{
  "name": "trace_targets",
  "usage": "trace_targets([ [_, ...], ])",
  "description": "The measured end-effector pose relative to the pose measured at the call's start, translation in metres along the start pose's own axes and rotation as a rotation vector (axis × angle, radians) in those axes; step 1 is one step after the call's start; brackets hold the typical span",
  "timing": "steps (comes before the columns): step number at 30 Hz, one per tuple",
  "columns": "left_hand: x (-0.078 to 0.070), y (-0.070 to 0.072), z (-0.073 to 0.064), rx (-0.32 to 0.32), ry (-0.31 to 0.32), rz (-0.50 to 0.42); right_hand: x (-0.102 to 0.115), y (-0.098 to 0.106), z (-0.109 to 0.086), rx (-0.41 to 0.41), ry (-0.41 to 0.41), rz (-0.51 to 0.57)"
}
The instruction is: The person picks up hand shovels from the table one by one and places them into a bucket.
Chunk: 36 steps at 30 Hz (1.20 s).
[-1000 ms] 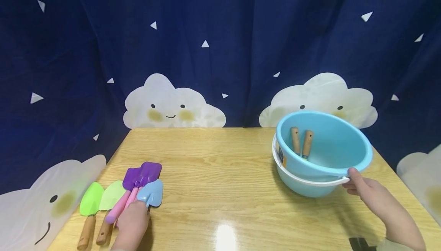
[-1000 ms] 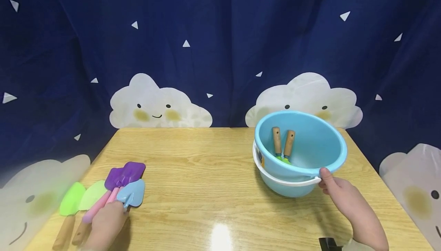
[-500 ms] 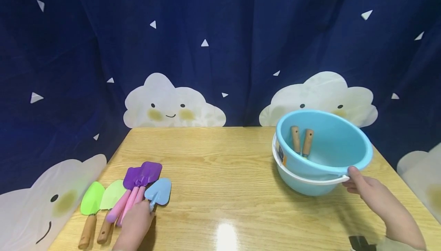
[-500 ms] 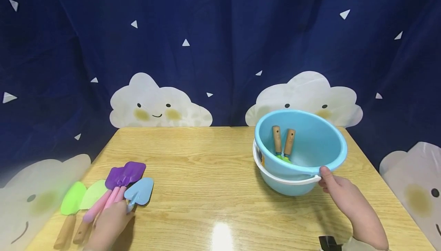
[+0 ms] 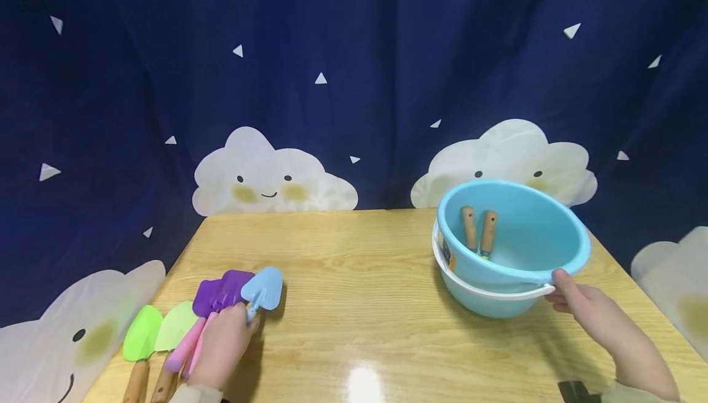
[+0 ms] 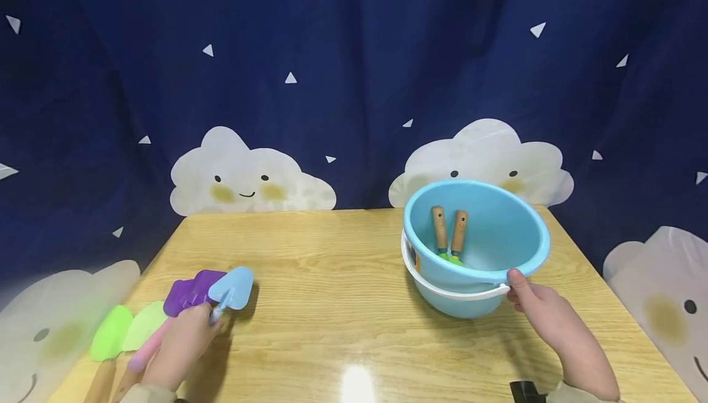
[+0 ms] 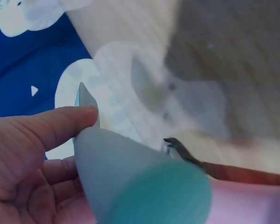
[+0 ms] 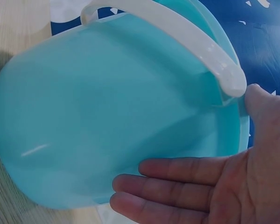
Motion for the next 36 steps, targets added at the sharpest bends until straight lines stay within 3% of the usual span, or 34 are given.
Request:
trace_targets([
  [17,-0.020,0.001,0.024,0.002,-0.011,-0.051,0.000,0.001,0.001,0.012,-0.001,0.010],
  [24,-0.041,0.005,0.048,-0.039,-0.087,-0.061,0.002,0.003,0.002,0.016,-0.004,0.018],
  [31,-0.068,0.012,0.076,-0.007,-0.120,-0.092,-0.004,0.002,0.004,0.027,-0.020,0.019],
  [36,-0.084,0.019,0.092,-0.059,-0.159,-0.103,-0.006,0.003,0.004,0.049,-0.037,0.008],
])
Point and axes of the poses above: each hand's wrist, its own z-axis towards the middle knuckle, its own y-axis out of the back of the hand, x = y × z, the point moved 3 cm from there along z, towards the middle knuckle, and after that the axes turned 12 degrees about -x, right-handed, at the moved point
